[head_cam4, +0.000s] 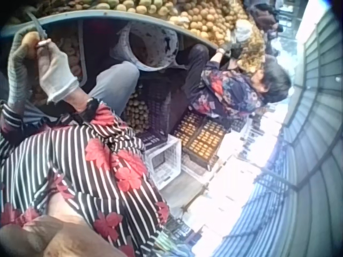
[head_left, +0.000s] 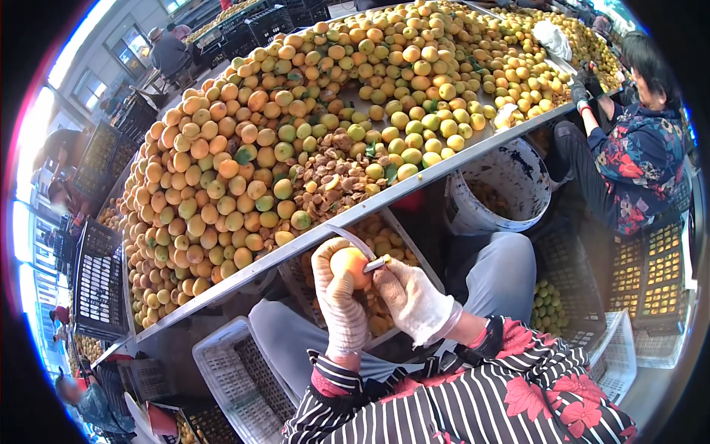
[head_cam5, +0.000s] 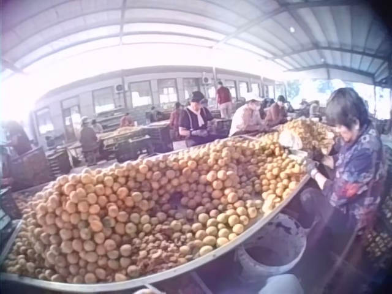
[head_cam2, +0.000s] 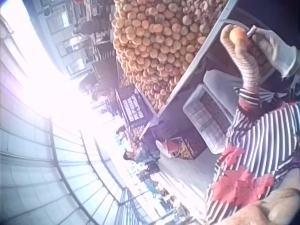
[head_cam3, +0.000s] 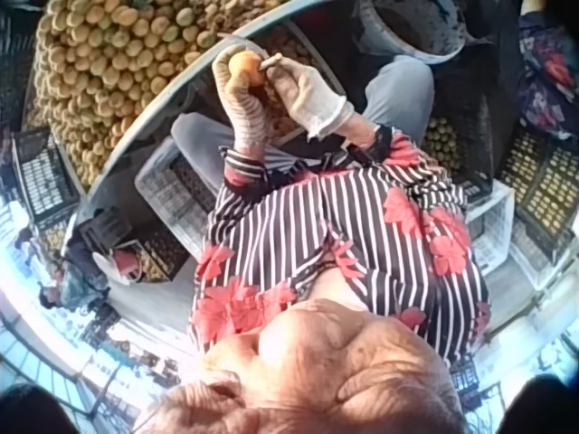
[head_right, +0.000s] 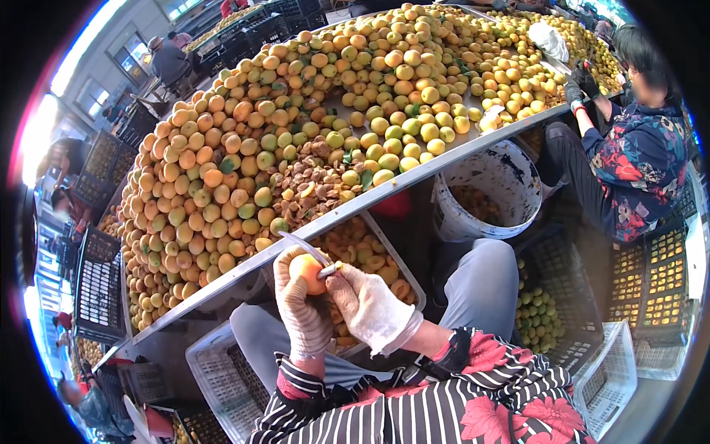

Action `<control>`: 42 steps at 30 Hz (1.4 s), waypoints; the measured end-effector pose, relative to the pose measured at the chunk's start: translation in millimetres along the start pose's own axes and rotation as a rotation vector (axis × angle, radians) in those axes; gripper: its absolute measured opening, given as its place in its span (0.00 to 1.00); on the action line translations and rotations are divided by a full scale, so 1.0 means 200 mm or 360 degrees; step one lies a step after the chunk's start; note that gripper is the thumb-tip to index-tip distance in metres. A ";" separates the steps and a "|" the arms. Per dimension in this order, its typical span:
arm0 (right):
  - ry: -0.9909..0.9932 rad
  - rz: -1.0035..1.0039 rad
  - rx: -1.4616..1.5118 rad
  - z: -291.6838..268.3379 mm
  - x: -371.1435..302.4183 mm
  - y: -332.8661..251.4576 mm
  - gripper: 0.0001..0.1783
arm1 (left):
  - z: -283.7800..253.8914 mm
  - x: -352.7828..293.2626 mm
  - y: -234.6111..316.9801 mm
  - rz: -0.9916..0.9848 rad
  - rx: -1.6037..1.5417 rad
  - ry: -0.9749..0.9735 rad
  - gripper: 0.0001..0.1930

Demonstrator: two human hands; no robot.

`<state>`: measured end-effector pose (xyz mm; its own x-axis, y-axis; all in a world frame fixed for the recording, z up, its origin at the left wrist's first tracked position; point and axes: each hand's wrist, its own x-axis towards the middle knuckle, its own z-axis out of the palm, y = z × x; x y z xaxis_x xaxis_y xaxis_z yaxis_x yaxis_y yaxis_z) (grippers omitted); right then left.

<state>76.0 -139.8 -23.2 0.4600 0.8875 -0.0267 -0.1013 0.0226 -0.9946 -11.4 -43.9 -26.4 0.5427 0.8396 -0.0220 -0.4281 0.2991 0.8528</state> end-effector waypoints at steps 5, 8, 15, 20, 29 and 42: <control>-0.0433 0.0220 0.0486 -0.06 -0.04 0.02 0.12 | -0.11 0.05 0.01 -0.0495 -0.0748 -0.0206 0.27; -0.0226 0.0088 0.0134 -0.05 -0.07 0.03 0.11 | -0.14 0.04 -0.03 -0.0346 -0.0686 0.0061 0.25; 0.0109 -0.0170 -0.0668 -0.01 -0.07 -0.01 0.08 | -0.11 0.01 -0.03 -0.0294 -0.0652 0.0001 0.25; 0.0124 -0.0293 -0.0671 0.00 -0.05 0.00 0.08 | -0.05 -0.02 0.01 -0.0257 -0.0609 0.0021 0.22; 0.0221 -0.0365 -0.0853 0.01 -0.05 0.02 0.09 | 0.01 -0.03 0.02 -0.0268 -0.0685 0.0047 0.20; 0.0168 -0.0483 -0.0929 -0.03 -0.04 0.03 0.09 | 0.01 -0.03 0.00 -0.0414 -0.0830 0.0070 0.21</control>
<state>76.2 -149.1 -29.5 0.4798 0.8306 0.2828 0.5267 -0.0149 -0.8499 -13.6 -50.2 -25.9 0.6516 0.7236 -0.2276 -0.5900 0.6721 0.4474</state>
